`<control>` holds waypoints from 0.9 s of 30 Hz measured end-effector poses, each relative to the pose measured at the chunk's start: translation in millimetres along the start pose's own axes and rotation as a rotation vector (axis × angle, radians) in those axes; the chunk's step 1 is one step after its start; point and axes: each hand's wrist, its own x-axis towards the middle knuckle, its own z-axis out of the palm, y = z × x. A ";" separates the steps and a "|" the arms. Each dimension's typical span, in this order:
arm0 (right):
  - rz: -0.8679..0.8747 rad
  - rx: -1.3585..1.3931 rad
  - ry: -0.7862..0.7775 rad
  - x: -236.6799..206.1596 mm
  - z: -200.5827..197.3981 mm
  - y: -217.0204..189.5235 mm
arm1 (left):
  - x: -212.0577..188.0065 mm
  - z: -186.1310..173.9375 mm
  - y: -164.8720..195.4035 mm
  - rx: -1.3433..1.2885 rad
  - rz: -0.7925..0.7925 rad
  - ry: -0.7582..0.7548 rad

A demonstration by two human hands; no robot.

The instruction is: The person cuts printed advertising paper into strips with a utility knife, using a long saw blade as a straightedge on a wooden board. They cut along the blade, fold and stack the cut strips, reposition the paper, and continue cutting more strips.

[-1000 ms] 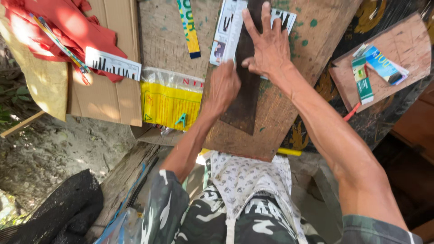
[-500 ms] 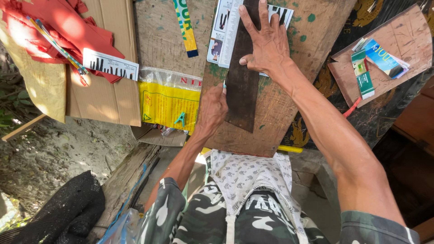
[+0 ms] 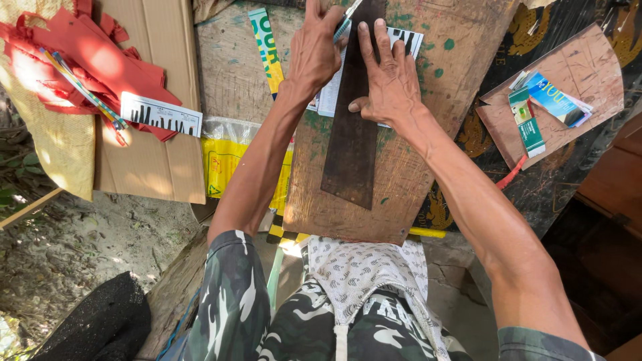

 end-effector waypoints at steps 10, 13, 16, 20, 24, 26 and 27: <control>-0.007 -0.027 0.011 -0.5 4.0 2.3 | 8.6 -18.8 -0.3 0.059 0.168 -0.015; -0.003 -0.030 -0.007 1.0 5.9 3.4 | 12.3 -22.1 -1.6 0.047 0.184 -0.023; 0.003 -0.033 -0.014 -1.1 8.4 5.3 | 8.9 -16.7 1.1 0.020 0.035 -0.053; -0.013 -0.032 -0.012 -4.7 9.9 8.2 | -20.9 -11.0 1.4 -0.005 -0.075 0.162; -0.042 -0.029 0.039 -4.0 8.5 6.7 | -56.5 8.9 14.8 -0.184 -0.283 0.053; -0.045 -0.029 0.028 -3.4 8.4 7.0 | -68.6 17.8 21.6 -0.489 -0.482 0.049; -0.051 -0.026 0.030 -2.8 8.3 8.1 | -70.8 22.1 24.5 -0.645 -0.578 0.048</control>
